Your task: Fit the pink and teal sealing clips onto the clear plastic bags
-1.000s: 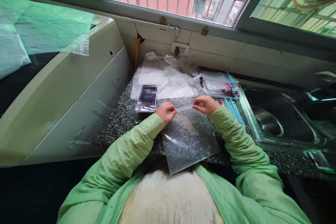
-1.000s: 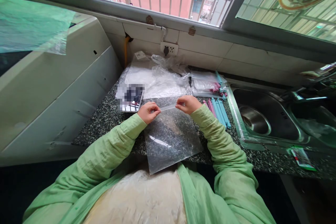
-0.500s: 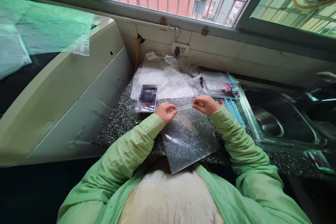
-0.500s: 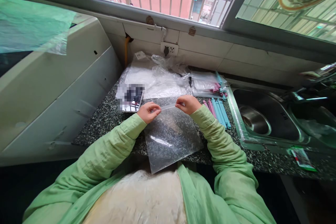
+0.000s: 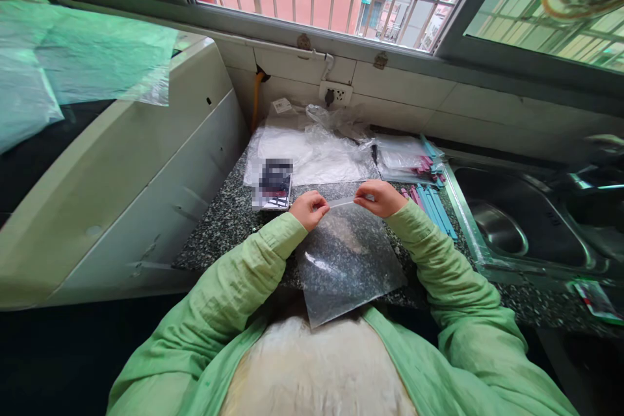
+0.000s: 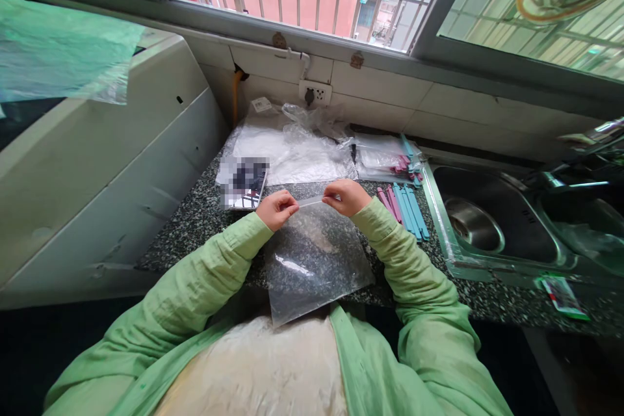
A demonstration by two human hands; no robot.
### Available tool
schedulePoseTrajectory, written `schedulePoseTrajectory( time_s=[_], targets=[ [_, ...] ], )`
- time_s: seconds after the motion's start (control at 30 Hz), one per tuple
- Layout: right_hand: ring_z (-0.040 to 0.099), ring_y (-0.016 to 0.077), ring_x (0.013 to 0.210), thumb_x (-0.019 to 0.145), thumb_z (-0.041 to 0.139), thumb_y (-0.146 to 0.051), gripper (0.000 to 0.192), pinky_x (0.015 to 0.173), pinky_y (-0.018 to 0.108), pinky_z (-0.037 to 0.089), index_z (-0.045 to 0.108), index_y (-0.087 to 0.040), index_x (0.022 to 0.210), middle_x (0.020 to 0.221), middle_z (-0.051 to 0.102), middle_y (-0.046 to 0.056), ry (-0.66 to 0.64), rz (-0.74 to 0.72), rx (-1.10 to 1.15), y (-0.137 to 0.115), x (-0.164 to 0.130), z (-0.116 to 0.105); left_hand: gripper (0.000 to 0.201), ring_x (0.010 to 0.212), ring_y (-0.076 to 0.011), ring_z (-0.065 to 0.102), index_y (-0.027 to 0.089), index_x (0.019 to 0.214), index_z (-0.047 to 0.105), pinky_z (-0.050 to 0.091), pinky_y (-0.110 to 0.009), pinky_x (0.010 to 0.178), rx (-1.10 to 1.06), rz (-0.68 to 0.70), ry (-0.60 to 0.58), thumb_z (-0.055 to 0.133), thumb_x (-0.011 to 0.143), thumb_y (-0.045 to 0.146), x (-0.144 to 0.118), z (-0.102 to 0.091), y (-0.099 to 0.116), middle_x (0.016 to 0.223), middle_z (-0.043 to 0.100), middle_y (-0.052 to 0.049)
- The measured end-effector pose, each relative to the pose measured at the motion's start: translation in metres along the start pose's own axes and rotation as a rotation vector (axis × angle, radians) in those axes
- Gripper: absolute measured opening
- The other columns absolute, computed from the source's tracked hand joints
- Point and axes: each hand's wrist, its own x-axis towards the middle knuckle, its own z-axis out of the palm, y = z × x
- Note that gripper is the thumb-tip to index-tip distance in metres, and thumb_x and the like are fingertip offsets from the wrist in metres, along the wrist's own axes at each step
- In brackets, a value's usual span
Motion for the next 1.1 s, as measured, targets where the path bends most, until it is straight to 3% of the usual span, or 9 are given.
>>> schedulePoseTrajectory(
  time_s=[0.37, 0.7, 1.1],
  targets=[
    [0.05, 0.0113, 0.057, 0.074, 0.052, -0.026, 0.016, 0.056, 0.022, 0.037, 0.058, -0.015, 0.064, 0.06, 0.059, 0.004, -0.056, 0.078, -0.01, 0.007, -0.003, -0.006, 0.01, 0.054, -0.0086, 0.043, 0.013, 0.057, 0.055, 0.036, -0.022, 0.051, 0.028, 0.015, -0.005, 0.054, 0.067, 0.014, 0.0, 0.0, 0.001, 0.057, 0.046, 0.001],
    [0.048, 0.0111, 0.058, 0.076, 0.05, -0.026, 0.017, 0.058, 0.022, 0.036, 0.057, -0.016, 0.065, 0.06, 0.057, 0.003, -0.037, 0.023, -0.026, 0.002, -0.003, -0.007, 0.013, 0.049, -0.007, 0.04, 0.014, 0.058, 0.058, 0.034, -0.02, 0.048, 0.011, 0.017, 0.026, 0.056, 0.067, 0.023, 0.0, -0.001, 0.0, 0.054, 0.045, 0.002],
    [0.045, 0.0111, 0.057, 0.076, 0.05, -0.026, 0.017, 0.057, 0.022, 0.036, 0.056, -0.016, 0.064, 0.059, 0.056, 0.002, -0.034, 0.003, -0.023, -0.003, -0.001, -0.004, 0.012, 0.055, -0.0091, 0.042, 0.014, 0.057, 0.054, 0.036, -0.022, 0.052, 0.049, 0.024, -0.002, 0.054, 0.069, 0.017, 0.0, -0.001, -0.001, 0.057, 0.045, 0.001]
  ],
)
